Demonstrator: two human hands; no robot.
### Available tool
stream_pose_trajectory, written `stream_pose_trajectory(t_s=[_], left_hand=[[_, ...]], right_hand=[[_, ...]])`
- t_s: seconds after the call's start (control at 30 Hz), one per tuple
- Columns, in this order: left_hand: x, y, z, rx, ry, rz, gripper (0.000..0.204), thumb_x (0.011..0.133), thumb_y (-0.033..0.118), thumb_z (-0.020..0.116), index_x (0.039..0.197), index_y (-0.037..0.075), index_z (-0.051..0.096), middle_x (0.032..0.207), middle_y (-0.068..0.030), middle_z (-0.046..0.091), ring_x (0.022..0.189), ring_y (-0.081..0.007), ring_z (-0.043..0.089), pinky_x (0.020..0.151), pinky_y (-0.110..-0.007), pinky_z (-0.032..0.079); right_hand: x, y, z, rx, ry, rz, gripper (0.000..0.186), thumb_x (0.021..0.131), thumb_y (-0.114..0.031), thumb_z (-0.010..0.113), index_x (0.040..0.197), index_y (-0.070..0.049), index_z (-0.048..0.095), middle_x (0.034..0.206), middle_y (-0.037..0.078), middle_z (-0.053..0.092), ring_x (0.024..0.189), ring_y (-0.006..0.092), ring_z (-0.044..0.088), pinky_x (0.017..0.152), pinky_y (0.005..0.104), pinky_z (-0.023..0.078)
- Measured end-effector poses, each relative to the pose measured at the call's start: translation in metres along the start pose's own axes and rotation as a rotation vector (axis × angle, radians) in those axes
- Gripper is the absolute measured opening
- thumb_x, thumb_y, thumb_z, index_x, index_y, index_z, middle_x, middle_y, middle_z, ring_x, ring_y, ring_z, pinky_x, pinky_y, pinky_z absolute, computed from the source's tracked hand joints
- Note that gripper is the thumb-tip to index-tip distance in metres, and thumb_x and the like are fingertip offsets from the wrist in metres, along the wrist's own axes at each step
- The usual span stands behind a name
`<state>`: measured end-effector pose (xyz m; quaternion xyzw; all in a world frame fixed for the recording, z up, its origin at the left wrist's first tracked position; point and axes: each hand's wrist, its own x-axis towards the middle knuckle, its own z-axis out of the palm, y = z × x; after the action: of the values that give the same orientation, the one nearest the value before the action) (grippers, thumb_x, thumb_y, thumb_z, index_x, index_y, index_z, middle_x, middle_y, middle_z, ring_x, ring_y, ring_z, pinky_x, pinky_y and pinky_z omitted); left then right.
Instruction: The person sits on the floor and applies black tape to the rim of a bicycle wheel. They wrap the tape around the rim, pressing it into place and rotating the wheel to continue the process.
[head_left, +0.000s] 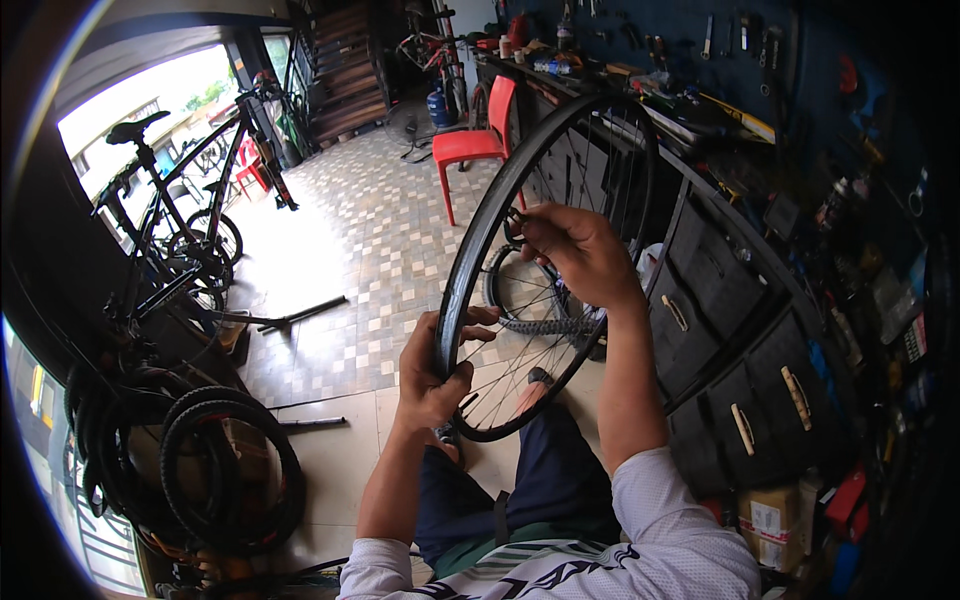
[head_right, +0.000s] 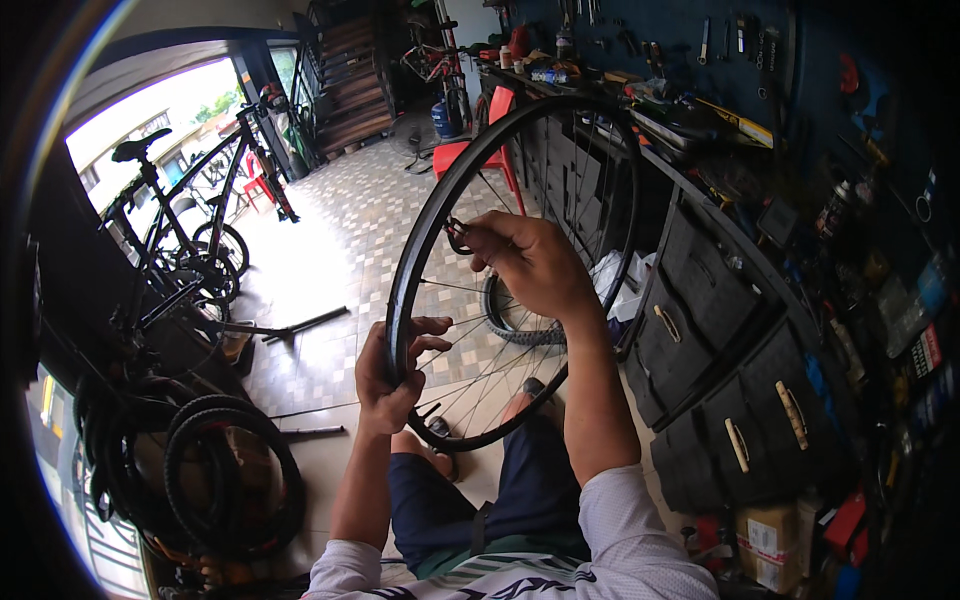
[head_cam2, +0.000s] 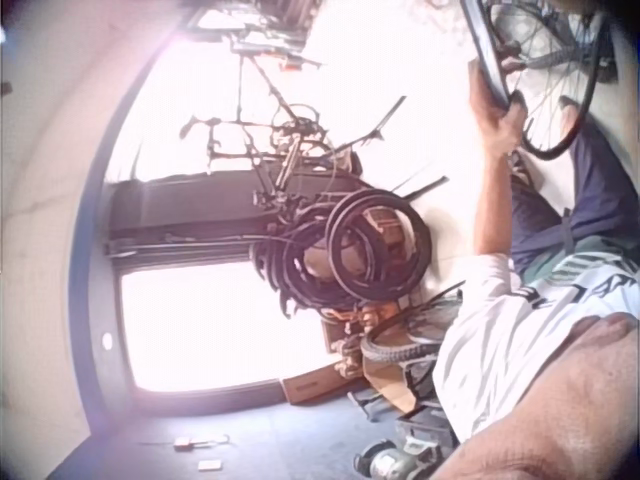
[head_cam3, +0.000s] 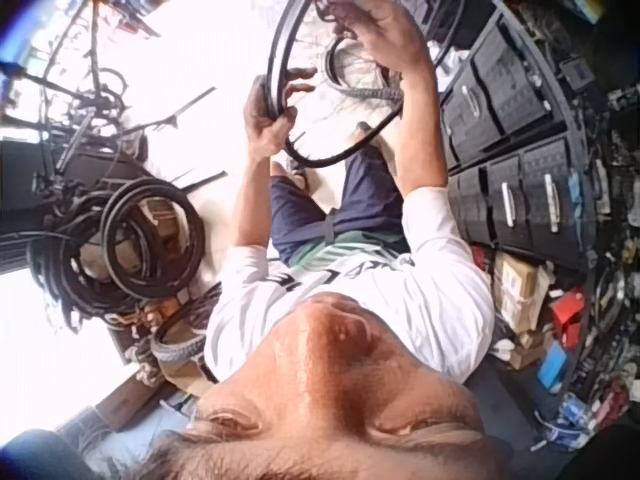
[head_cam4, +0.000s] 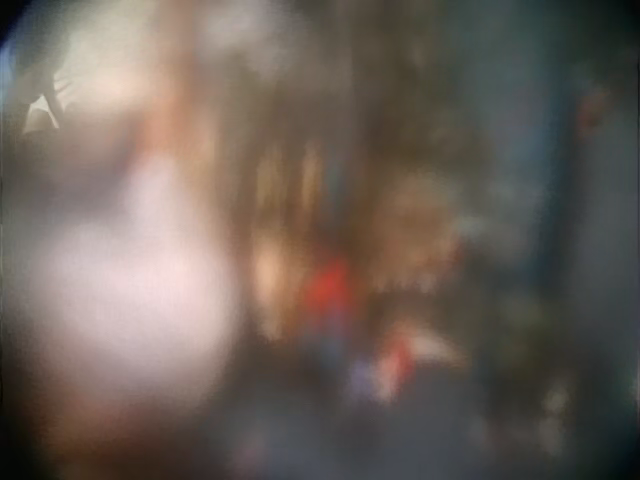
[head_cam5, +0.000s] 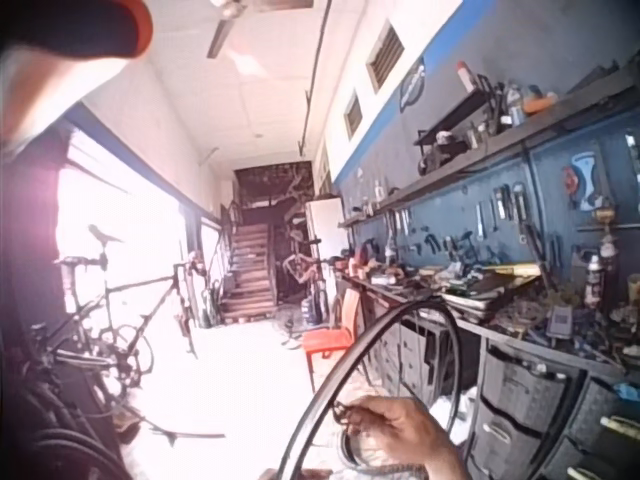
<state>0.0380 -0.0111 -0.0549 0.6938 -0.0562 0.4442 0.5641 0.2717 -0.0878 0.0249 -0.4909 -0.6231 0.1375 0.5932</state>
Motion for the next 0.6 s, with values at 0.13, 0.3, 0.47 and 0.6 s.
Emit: stream_pose_trajectory(t_s=[0.13,0.3,0.47,0.6], left_hand=[[-0.019,-0.027,0.002,-0.034,0.031,0.010,0.051,0.084,0.001,0.059,0.134,-0.004,0.048,0.134,-0.0289,0.057,0.136,-0.0429,0.053,0.106,-0.056,0.048],[0.014,-0.003,0.003,0.134,0.114,-0.101,0.086,0.078,0.006,0.065,0.157,0.000,0.030,0.150,-0.0214,0.049,0.136,-0.0379,0.054,0.109,-0.049,0.047],[0.057,0.039,-0.003,0.192,0.059,-0.251,0.065,0.074,-0.004,0.063,0.138,-0.009,0.053,0.122,-0.0123,0.065,0.115,-0.0178,0.060,0.103,-0.030,0.045],[0.060,0.040,0.000,0.126,0.038,-0.180,0.059,0.075,-0.009,0.059,0.134,-0.011,0.056,0.119,-0.0129,0.068,0.114,-0.0196,0.064,0.102,-0.032,0.047]], right_hand=[[-0.007,0.007,0.001,-0.042,-0.061,-0.037,0.025,0.103,-0.024,0.065,0.107,-0.001,0.074,0.082,0.006,0.073,0.078,0.0109,0.068,0.071,0.0283,0.052],[-0.012,0.014,0.018,-0.039,0.151,-0.166,0.024,0.102,-0.022,0.066,0.116,-0.004,0.074,0.087,0.009,0.071,0.074,0.0147,0.065,0.072,0.0284,0.050],[-0.026,0.007,0.045,0.105,0.143,-0.134,0.027,0.104,-0.022,0.065,0.125,-0.005,0.068,0.088,0.005,0.069,0.075,0.0098,0.061,0.069,0.0278,0.049],[-0.024,0.008,0.056,0.424,0.211,0.068,0.028,0.105,-0.024,0.064,0.122,-0.006,0.052,0.084,0.004,0.068,0.070,0.0052,0.056,0.063,0.0237,0.044]])
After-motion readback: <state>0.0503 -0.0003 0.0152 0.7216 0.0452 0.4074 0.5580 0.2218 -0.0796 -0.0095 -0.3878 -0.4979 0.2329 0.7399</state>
